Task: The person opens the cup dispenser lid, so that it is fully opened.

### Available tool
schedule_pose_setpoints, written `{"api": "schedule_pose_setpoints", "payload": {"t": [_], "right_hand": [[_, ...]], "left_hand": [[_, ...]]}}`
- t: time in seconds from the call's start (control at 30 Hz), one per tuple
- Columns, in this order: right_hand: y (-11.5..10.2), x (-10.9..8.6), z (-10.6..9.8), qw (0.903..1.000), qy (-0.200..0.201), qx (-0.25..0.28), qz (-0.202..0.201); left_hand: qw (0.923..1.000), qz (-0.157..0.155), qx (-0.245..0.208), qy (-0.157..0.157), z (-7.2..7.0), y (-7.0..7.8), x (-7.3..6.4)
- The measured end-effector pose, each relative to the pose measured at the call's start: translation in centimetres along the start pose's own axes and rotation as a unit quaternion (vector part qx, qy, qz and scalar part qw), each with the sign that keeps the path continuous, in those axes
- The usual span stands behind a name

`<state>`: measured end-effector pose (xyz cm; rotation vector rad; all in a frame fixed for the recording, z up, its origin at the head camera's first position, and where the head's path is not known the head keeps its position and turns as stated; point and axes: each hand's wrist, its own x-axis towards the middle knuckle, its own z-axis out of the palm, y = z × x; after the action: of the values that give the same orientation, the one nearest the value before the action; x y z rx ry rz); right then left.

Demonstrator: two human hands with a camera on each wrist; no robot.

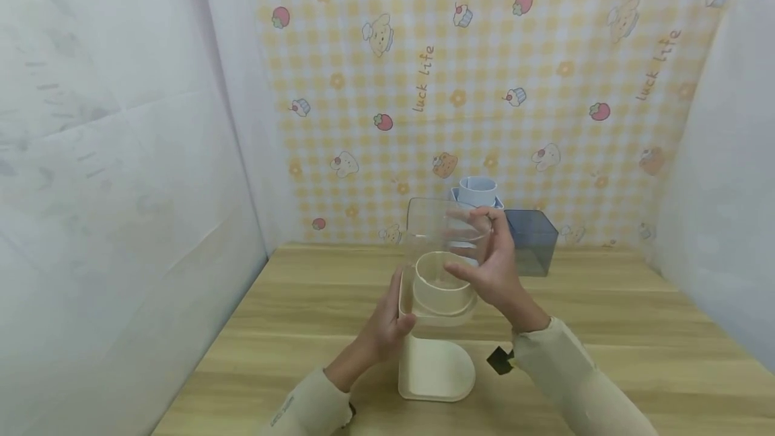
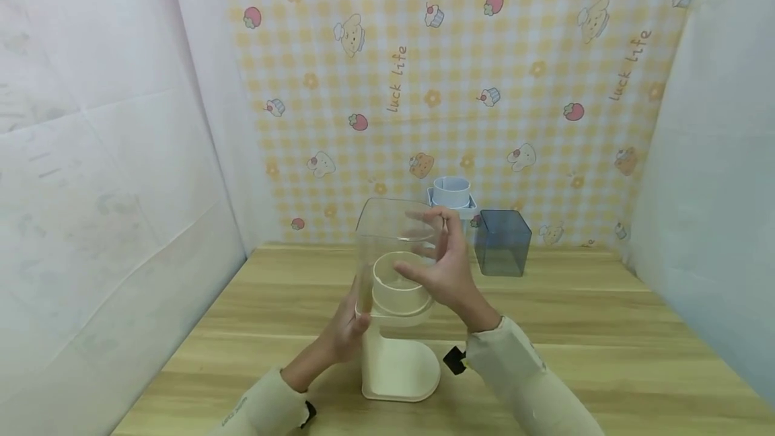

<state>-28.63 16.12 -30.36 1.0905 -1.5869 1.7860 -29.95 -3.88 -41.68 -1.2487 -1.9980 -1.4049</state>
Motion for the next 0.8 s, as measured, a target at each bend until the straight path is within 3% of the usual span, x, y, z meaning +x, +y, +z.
{"api": "schedule_pose_setpoints", "payload": {"t": [0.2,0.37,0.8], "right_hand": [[-0.4,-0.1,0.3,0.9982,0.035,0.028,0.039],[-0.7,-0.1,0.6,0.9959,0.054,0.055,0.048],[-1.7,0.1,1.1,0.9927,0.086,0.011,0.084]], "left_hand": [[0.9999,-0.003,-0.009,-0.005,0.0,0.0,-0.1],[1.0,0.005,-0.007,-0.005,0.0,-0.1,-0.1],[0.9996,0.028,0.009,0.003,0.0,0.0,-0.3]]}}
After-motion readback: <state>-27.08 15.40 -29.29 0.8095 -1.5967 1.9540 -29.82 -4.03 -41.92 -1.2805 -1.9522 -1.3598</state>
